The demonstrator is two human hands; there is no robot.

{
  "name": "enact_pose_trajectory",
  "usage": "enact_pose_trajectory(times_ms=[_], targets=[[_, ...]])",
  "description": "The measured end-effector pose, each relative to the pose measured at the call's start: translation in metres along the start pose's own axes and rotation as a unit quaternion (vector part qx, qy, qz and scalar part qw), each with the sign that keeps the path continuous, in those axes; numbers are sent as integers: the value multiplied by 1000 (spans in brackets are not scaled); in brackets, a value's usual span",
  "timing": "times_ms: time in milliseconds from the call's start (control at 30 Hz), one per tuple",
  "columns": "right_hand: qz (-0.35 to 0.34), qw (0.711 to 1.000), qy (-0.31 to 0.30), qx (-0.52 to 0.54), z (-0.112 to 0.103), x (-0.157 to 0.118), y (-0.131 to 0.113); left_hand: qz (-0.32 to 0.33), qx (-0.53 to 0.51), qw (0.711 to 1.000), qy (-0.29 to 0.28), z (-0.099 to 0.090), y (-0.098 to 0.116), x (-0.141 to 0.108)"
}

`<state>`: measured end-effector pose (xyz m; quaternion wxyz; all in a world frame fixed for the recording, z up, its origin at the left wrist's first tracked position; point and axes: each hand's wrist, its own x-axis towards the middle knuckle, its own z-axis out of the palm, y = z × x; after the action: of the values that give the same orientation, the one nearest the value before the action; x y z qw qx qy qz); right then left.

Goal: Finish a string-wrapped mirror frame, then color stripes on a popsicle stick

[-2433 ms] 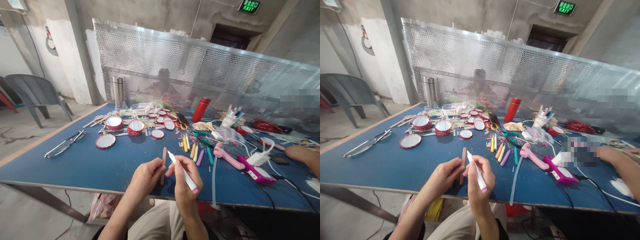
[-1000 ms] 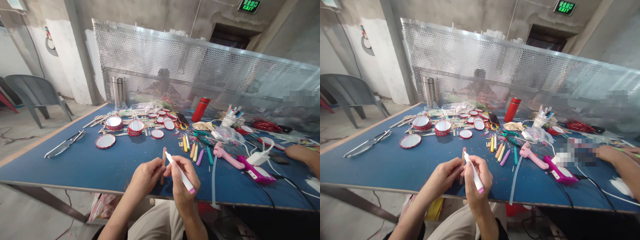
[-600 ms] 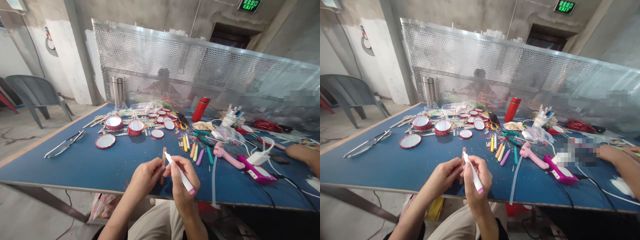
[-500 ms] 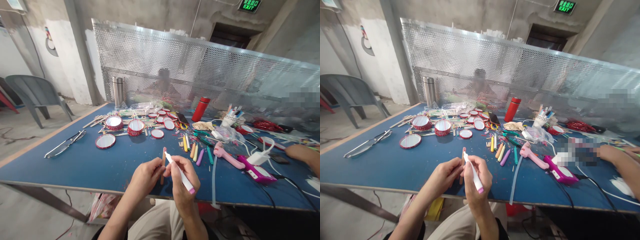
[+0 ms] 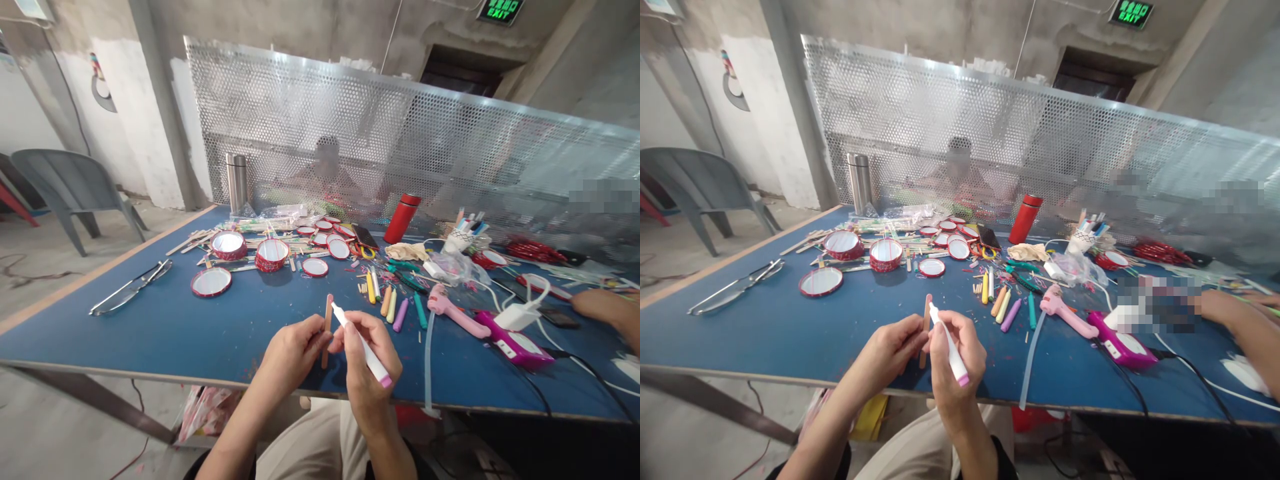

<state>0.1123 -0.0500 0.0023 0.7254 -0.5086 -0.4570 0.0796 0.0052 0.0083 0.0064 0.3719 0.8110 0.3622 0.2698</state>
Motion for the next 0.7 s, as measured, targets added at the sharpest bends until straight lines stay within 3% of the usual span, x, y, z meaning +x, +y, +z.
enact_pose_trajectory(times_ms=[100, 333, 700], targets=[[14, 1000, 20, -11, 0, 0, 1, -2, 6, 1000, 3, 0, -1, 0], [-5, 1000, -11, 6, 0, -1, 0, 4, 0, 1000, 0, 0, 0, 0], [4, 1000, 5, 12, 1, 0, 2, 1, -1, 1000, -1, 1, -3, 1]])
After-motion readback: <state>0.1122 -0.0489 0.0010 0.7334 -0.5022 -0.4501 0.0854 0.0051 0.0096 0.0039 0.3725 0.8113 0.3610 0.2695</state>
